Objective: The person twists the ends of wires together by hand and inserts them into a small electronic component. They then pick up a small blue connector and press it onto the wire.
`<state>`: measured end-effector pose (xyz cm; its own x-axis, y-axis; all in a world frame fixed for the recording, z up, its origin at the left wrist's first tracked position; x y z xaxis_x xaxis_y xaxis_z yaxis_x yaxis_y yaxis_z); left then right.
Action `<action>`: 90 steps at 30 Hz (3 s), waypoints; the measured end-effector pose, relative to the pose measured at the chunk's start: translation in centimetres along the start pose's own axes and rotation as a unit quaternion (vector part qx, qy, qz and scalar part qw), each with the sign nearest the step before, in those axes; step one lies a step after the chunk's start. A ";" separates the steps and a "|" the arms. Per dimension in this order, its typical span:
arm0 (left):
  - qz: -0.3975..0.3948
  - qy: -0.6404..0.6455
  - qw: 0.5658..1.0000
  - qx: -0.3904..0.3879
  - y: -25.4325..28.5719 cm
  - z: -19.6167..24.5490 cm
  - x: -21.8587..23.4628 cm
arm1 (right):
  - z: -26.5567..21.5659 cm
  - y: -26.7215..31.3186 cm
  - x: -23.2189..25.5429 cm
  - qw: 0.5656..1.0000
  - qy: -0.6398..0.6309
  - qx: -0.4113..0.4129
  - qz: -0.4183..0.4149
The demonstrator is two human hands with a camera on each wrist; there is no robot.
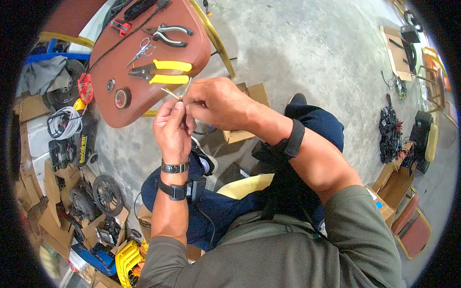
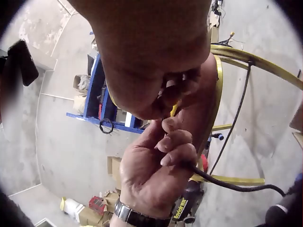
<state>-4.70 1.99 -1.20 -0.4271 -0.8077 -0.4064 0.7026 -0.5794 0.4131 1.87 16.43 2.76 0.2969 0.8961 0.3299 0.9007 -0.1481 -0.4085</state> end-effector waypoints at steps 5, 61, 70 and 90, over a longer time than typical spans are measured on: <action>-0.003 0.007 1.000 0.010 0.0 0.1 -0.1 | 0.1 0.2 1.0 0.998 0.046 -0.020 0.024; -0.046 0.008 0.999 0.001 0.0 0.3 -0.3 | 2.8 1.3 0.8 0.946 -0.182 -0.266 0.011; -0.003 0.002 1.000 -0.014 -0.1 0.3 0.2 | 1.7 1.6 -0.2 0.937 -0.246 -0.241 -0.053; -0.001 -0.029 1.000 0.004 0.2 0.5 0.0 | 3.2 3.5 1.1 0.965 0.105 -0.138 -0.198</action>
<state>-4.88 1.85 -0.70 -0.4618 -0.8109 -0.3594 0.6967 -0.5824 0.4187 4.35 18.28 -1.01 -0.0553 0.8048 0.5909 0.9983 0.0563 0.0169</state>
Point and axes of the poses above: each hand's wrist, its own y-axis away from the middle knuckle, its own x-axis out of the back of the hand, z = x × y, the point moved 4 cm from there along -y, towards the middle knuckle, and after that the axes turned 8 degrees about x, right-handed, at the moved point
